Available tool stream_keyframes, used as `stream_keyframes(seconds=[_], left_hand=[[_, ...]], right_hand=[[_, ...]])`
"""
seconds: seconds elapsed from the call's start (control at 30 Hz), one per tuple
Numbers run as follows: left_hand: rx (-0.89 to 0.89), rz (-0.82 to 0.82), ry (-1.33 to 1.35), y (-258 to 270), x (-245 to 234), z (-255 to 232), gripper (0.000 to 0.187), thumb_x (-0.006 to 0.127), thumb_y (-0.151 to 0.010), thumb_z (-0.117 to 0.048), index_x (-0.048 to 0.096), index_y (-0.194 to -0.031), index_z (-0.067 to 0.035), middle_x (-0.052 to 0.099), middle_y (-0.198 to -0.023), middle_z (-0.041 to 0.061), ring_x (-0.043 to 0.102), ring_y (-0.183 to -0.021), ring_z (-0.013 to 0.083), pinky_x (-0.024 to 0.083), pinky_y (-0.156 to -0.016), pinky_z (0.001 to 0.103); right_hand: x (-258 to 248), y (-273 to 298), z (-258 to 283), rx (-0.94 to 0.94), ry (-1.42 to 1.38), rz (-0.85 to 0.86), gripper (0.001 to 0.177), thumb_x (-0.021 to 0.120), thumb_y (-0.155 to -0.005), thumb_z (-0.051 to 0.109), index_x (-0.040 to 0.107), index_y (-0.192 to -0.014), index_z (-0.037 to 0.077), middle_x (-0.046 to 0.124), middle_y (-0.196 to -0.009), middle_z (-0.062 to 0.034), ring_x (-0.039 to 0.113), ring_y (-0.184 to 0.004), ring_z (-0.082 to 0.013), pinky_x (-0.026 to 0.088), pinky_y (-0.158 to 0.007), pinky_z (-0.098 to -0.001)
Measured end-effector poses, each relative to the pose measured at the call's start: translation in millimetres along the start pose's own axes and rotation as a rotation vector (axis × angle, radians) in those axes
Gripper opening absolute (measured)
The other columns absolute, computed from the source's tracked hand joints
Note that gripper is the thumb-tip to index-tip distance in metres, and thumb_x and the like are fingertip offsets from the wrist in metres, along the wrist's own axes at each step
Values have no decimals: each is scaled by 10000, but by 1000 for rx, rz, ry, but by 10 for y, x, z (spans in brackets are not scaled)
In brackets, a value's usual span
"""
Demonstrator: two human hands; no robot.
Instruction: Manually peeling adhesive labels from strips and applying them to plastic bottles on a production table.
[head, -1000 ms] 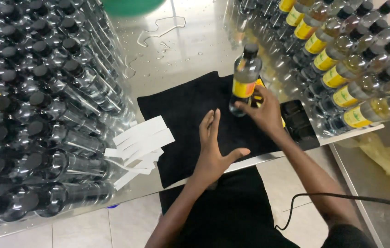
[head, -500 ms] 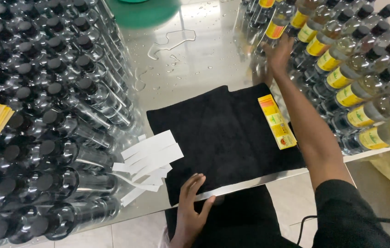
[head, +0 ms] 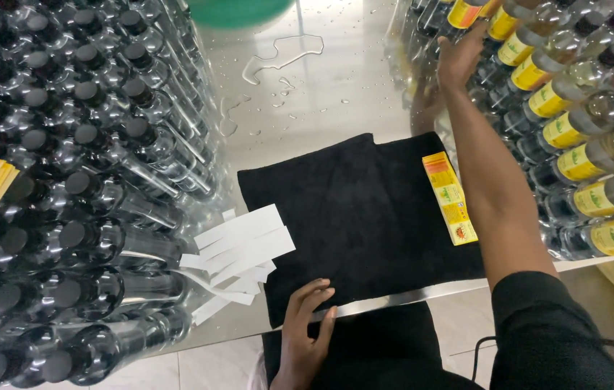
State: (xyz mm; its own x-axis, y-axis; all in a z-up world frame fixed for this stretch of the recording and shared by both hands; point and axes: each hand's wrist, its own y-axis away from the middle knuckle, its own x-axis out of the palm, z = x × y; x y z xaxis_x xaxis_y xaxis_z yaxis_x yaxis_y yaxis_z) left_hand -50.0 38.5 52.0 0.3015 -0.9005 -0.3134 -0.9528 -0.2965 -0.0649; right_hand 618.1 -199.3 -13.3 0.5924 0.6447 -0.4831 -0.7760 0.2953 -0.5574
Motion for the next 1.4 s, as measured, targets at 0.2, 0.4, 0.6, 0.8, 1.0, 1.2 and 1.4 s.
stream_keyframes(seconds=[0.2,0.4,0.6,0.8,1.0,1.2,1.4], left_hand=[[87,-26,66,-54,21,-141,312,684,-1018,-143,736,-1321,-91,725,-1412,124,693,-1339,292,578,-1114,461],[-9,-8,254,-267,-89,-380,485,571,-1080,-340,575,-1511,-118,682,-1551,141,647,-1462,327,541,-1176,482],[107,122,368,-625,31,-850,763,417,-1145,-481,232,-1700,8,392,-1703,291,352,-1593,466,312,-1280,593],[57,193,310,-563,386,-957,581,658,-1053,-469,578,-1372,11,695,-1161,264,698,-1084,459,579,-832,518],[120,385,178,-540,15,-1067,563,721,-975,-544,709,-923,16,747,-763,218,779,-738,414,594,-565,448],[110,582,304,-550,-46,-821,410,696,-1072,-389,715,-809,-76,735,-666,108,741,-621,213,569,-589,308],[152,424,260,-450,-119,-904,268,582,-1153,-201,742,-987,-64,719,-763,185,748,-749,375,569,-654,392]], right_hand=[[-117,27,214,43,-12,54,851,1011,-939,162,418,-1537,34,706,-1461,-165,696,-1350,-373,630,-1109,-423],[-1250,1160,1535,-93,117,413,994,850,-1032,13,128,-1715,35,228,-1781,-232,309,-1635,-378,272,-1384,-499],[-2713,2987,2291,-931,117,736,1108,827,-922,191,110,-1734,-44,116,-1774,-374,124,-1654,-565,209,-1348,-636],[-3367,3396,2411,-994,-11,680,1074,783,-909,277,179,-1716,-94,114,-1781,-372,94,-1628,-597,162,-1338,-658],[-3540,3650,2414,-941,-148,824,1166,840,-855,313,150,-1720,-57,190,-1783,-327,198,-1628,-551,239,-1328,-613],[-3625,3618,2556,-684,-322,1127,1368,964,-750,282,50,-1694,-96,139,-1791,-326,192,-1625,-536,239,-1303,-602],[-3603,3426,2718,-793,-217,1180,1332,918,-758,191,22,-1707,-73,120,-1806,-297,179,-1640,-506,226,-1309,-580]])
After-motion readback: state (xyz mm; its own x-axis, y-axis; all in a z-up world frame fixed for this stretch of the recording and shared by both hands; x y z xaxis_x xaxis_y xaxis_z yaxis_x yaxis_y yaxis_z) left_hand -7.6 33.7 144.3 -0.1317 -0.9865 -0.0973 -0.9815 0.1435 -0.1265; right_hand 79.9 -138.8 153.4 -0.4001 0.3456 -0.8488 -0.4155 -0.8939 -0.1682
